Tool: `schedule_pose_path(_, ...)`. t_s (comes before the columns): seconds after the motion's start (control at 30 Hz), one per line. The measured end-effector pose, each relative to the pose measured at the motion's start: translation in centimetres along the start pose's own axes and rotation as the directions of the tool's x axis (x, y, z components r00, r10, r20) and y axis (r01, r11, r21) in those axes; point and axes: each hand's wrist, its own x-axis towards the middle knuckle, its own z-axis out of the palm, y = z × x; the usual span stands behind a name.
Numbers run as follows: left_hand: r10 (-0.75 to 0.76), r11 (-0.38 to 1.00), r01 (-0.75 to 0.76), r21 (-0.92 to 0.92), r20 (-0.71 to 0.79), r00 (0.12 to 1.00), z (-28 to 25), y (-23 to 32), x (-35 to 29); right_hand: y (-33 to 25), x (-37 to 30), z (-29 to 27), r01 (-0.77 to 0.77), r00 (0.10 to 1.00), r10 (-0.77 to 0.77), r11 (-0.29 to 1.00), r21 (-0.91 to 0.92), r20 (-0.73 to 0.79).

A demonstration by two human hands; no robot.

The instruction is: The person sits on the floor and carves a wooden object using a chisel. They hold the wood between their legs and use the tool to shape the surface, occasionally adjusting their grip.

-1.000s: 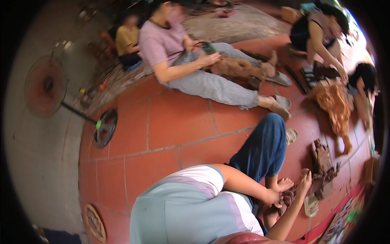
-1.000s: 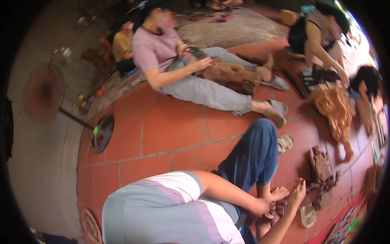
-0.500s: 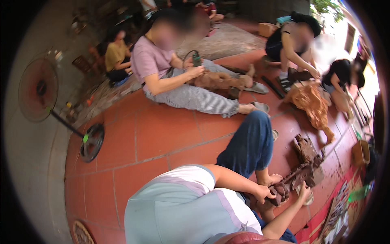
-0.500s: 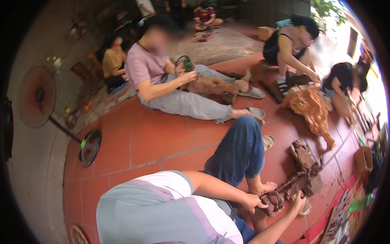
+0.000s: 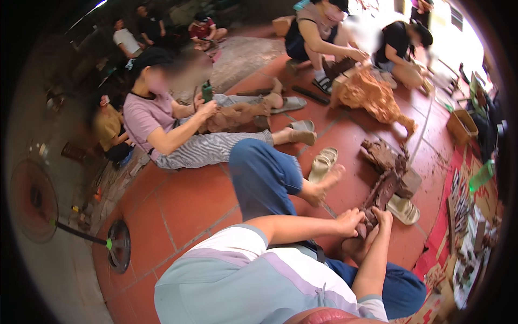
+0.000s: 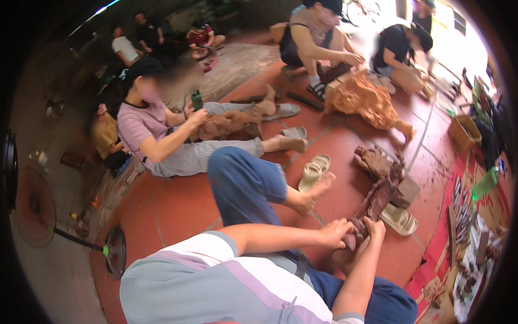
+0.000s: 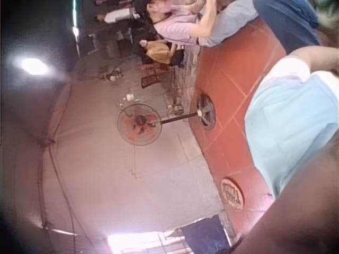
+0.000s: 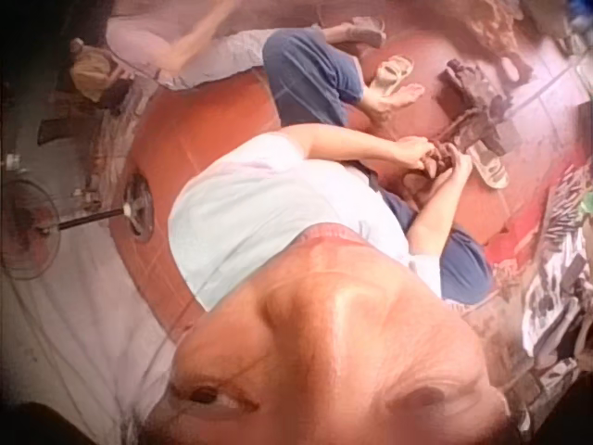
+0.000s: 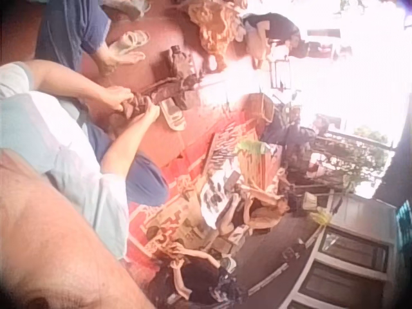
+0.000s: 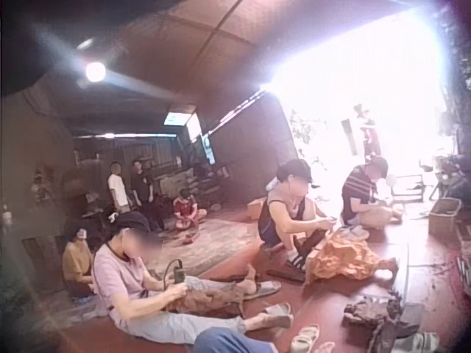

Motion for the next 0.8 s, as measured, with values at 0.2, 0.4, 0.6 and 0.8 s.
schedule_pose_path(0.2,0.041,0.995,-0.048,0.085,0.088,0.995,-1.9,-1.9,1.8,-1.9,-0.9,-0.5,-0.116,0.989,0.101,0.983,0.14,0.108)
schedule_pose_path(0.4,0.08,0.994,-0.093,0.063,0.179,0.981,-3.0,-2.9,2.1,-2.4,-3.0,-0.1,-0.082,0.993,0.031,0.883,0.462,0.116)
schedule_pose_path(0.6,0.191,0.981,-0.174,-0.081,0.338,0.921,-4.3,-4.4,3.8,0.5,-1.0,1.5,-0.087,0.976,-0.077,0.723,0.685,0.206)
schedule_pose_path(0.8,-0.053,0.979,-0.138,0.152,0.836,0.546,-6.9,-11.8,3.4,-1.4,-2.0,0.5,-0.059,0.981,-0.084,0.735,0.675,0.177)
